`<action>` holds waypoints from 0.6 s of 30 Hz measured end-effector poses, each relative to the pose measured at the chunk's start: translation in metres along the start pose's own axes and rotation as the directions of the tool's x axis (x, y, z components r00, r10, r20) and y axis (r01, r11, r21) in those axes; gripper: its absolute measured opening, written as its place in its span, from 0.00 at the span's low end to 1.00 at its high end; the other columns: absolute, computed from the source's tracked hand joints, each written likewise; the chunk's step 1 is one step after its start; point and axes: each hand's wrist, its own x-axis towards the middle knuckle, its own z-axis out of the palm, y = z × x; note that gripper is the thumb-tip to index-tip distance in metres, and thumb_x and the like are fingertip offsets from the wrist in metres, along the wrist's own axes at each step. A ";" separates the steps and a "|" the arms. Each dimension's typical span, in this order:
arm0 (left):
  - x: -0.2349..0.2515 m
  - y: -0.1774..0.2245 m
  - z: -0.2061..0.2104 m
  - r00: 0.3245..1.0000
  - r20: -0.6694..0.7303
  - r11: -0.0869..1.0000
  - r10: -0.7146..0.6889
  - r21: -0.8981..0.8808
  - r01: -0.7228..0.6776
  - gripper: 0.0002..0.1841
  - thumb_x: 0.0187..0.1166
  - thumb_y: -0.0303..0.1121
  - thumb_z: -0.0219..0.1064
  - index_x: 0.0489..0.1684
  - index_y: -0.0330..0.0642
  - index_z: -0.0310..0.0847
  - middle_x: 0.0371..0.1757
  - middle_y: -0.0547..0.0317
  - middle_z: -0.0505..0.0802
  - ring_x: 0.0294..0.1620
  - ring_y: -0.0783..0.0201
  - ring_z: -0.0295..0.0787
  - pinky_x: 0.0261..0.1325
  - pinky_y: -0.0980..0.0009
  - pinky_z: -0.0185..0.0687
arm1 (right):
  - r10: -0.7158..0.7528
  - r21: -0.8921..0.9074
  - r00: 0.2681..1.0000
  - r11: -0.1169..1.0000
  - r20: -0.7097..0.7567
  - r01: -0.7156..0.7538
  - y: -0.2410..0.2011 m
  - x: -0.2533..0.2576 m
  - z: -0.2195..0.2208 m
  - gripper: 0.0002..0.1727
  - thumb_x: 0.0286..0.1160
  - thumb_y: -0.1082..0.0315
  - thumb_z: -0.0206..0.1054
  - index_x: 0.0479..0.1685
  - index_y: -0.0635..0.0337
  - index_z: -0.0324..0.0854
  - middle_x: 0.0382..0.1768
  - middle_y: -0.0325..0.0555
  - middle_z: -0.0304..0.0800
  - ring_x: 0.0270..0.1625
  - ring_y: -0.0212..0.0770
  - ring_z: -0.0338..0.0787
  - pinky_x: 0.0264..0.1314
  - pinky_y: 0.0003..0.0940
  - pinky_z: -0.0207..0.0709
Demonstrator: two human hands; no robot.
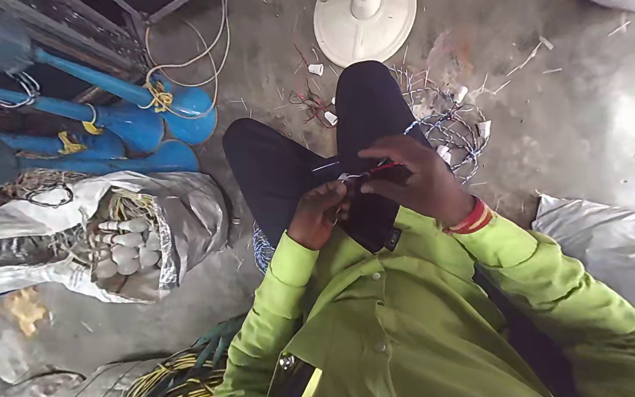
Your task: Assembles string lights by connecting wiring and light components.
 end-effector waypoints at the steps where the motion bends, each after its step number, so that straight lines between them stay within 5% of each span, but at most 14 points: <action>1: 0.001 0.002 -0.002 1.000 -0.017 1.000 0.004 -0.023 -0.005 0.09 0.85 0.32 0.61 0.45 0.47 0.89 0.37 0.64 0.92 0.31 0.72 0.87 0.34 0.75 0.85 | -0.011 -0.014 1.000 1.000 -0.019 0.011 -0.001 0.000 -0.003 0.25 0.67 0.62 0.80 0.63 0.63 0.87 0.60 0.52 0.89 0.62 0.42 0.88 0.65 0.37 0.83; 4: 0.005 0.006 -0.007 1.000 -0.026 0.995 0.017 -0.097 -0.020 0.08 0.85 0.32 0.62 0.46 0.46 0.88 0.36 0.63 0.91 0.31 0.71 0.85 0.34 0.76 0.84 | -0.001 -0.008 0.998 1.000 -0.061 0.000 -0.006 -0.004 -0.010 0.20 0.67 0.64 0.80 0.57 0.63 0.88 0.54 0.49 0.91 0.53 0.36 0.89 0.54 0.30 0.86; 11: 0.006 0.008 -0.011 0.998 -0.070 0.994 -0.005 -0.113 -0.003 0.07 0.85 0.31 0.62 0.47 0.46 0.88 0.37 0.64 0.90 0.32 0.71 0.85 0.36 0.75 0.85 | 0.123 0.078 0.991 0.990 -0.061 -0.118 -0.013 0.000 -0.012 0.21 0.76 0.72 0.72 0.68 0.68 0.82 0.56 0.49 0.91 0.53 0.32 0.92 0.57 0.26 0.88; 15: 0.004 0.011 -0.007 0.994 -0.104 0.996 -0.015 -0.091 0.006 0.07 0.85 0.31 0.63 0.48 0.46 0.87 0.38 0.63 0.91 0.31 0.72 0.85 0.34 0.76 0.84 | 0.043 0.074 0.992 0.997 -0.122 -0.034 -0.010 0.001 -0.007 0.11 0.74 0.73 0.73 0.52 0.68 0.90 0.51 0.46 0.93 0.49 0.28 0.91 0.52 0.22 0.87; 18: 0.002 0.012 -0.005 0.995 -0.095 0.996 -0.002 -0.085 -0.006 0.07 0.84 0.30 0.63 0.47 0.45 0.88 0.36 0.64 0.92 0.30 0.74 0.85 0.33 0.78 0.84 | 0.039 0.113 0.989 0.993 -0.140 -0.024 -0.010 0.001 -0.003 0.12 0.73 0.73 0.74 0.52 0.68 0.89 0.47 0.43 0.94 0.46 0.27 0.92 0.50 0.22 0.87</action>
